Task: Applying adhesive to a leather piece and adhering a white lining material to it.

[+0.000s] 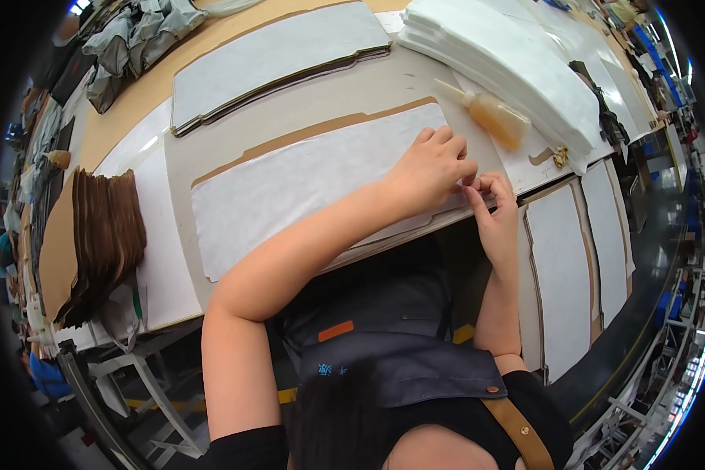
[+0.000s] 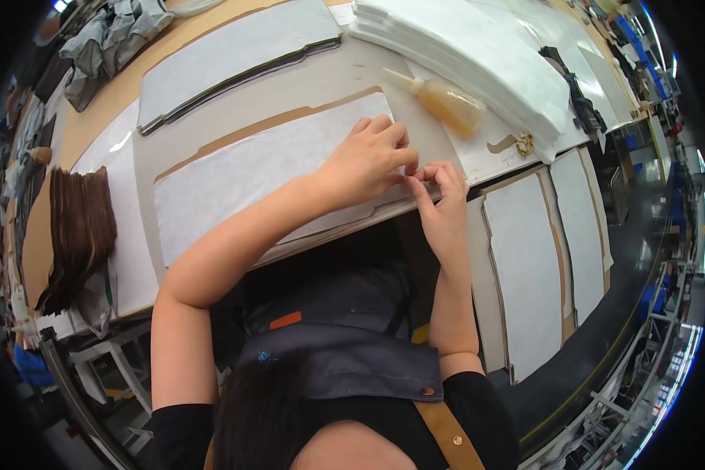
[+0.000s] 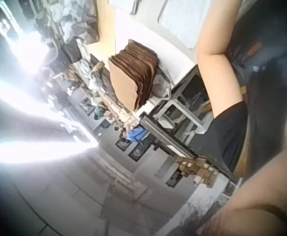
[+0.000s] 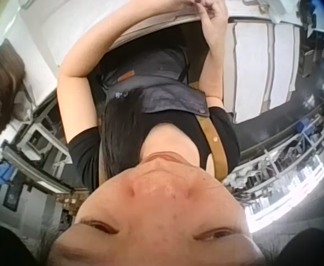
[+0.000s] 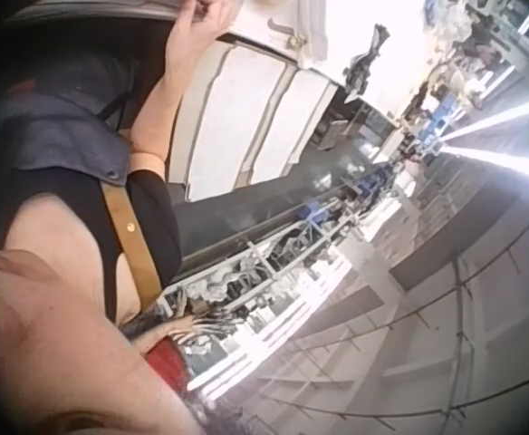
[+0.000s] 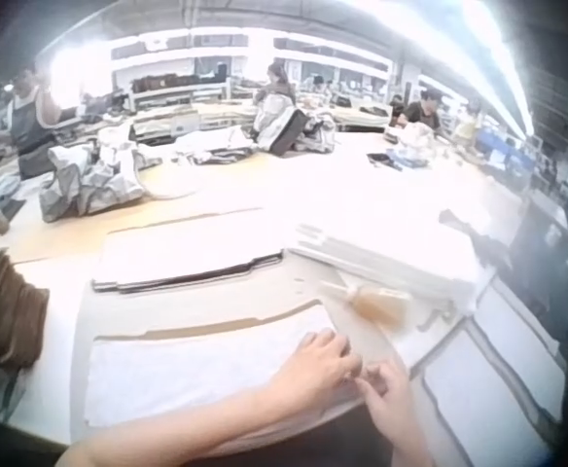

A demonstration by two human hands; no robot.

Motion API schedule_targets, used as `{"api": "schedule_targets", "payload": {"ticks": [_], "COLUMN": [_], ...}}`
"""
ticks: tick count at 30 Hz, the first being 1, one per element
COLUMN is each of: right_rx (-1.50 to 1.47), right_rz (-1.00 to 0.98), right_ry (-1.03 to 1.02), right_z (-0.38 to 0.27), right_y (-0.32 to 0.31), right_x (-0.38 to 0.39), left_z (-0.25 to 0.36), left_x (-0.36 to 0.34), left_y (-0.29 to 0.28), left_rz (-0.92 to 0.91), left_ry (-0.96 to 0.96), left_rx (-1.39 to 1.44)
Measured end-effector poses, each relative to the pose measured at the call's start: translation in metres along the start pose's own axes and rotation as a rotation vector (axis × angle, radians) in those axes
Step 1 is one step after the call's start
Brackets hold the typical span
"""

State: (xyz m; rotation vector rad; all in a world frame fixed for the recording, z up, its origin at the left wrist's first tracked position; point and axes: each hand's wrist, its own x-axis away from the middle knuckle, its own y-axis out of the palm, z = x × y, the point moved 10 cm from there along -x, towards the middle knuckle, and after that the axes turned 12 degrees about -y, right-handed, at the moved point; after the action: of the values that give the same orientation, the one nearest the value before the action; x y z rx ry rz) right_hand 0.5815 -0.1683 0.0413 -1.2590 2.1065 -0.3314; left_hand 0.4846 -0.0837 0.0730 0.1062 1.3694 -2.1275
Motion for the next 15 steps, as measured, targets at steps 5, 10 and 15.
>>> {"api": "schedule_targets", "payload": {"ticks": [5,10,15], "right_rx": [-0.259,0.178,0.244], "right_rz": [0.097,-0.054,-0.095], "right_ry": [0.165,0.011,0.0], "right_z": [0.017,-0.001,0.009], "right_y": [-0.014,-0.011,-0.007], "right_x": [0.0,-0.008,-0.011], "left_z": [0.004,0.002,0.003], "left_x": [-0.004,-0.005,-0.005], "left_y": [0.0,0.005,0.003], "left_rz": [0.019,0.004,-0.024], "left_ry": [0.063,0.083,0.099], "left_rx": [-0.014,-0.048,-0.032]}}
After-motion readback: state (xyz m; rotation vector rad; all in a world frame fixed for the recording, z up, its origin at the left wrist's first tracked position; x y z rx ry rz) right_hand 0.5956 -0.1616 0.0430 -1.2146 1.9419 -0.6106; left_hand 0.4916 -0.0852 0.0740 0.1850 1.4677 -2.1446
